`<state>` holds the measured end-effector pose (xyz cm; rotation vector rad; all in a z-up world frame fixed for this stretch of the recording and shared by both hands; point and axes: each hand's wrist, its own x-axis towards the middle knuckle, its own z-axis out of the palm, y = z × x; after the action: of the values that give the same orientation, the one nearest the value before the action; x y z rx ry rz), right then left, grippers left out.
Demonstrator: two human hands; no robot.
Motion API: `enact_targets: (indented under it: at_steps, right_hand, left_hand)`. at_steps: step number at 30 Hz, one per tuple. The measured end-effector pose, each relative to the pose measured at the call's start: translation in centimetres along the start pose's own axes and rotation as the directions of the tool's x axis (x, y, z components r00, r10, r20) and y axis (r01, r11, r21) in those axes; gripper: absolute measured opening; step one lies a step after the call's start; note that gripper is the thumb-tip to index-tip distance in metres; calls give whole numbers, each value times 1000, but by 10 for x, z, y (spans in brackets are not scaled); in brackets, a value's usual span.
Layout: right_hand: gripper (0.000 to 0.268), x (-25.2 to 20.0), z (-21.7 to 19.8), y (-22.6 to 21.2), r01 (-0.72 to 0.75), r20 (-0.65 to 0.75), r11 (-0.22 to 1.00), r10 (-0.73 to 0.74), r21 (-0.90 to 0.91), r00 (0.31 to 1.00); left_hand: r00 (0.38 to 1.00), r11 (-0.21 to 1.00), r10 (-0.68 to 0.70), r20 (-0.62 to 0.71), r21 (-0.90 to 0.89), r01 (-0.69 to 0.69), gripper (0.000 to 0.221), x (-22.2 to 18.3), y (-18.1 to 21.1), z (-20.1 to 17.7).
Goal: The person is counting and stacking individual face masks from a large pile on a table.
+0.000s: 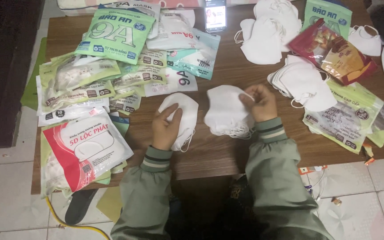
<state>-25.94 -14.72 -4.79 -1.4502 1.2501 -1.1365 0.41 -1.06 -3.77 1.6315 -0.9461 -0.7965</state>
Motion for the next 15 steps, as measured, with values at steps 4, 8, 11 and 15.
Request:
enact_targets:
  at_steps: [4,8,11,15]
  right_hand:
    - [17,-20,22,-32,-34,140,981,7,189,990]
    - [21,-29,51,-19,-107,295,968,36,227,955]
    - [24,-27,59,-7,-97,345,988,50,118,937]
    - [28,-16,48,5,108,226,975,-63,-193,972]
  left_hand:
    - [997,996,-55,48,-73,59,42,-1,14,-3]
    - [964,957,-189,187,-187,223,41,3,2,-3]
    - [949,939,-253,190,-186,288,31,8,-15,-4]
    - [986,977,-156,66,-134,163,21,8,-20,-2]
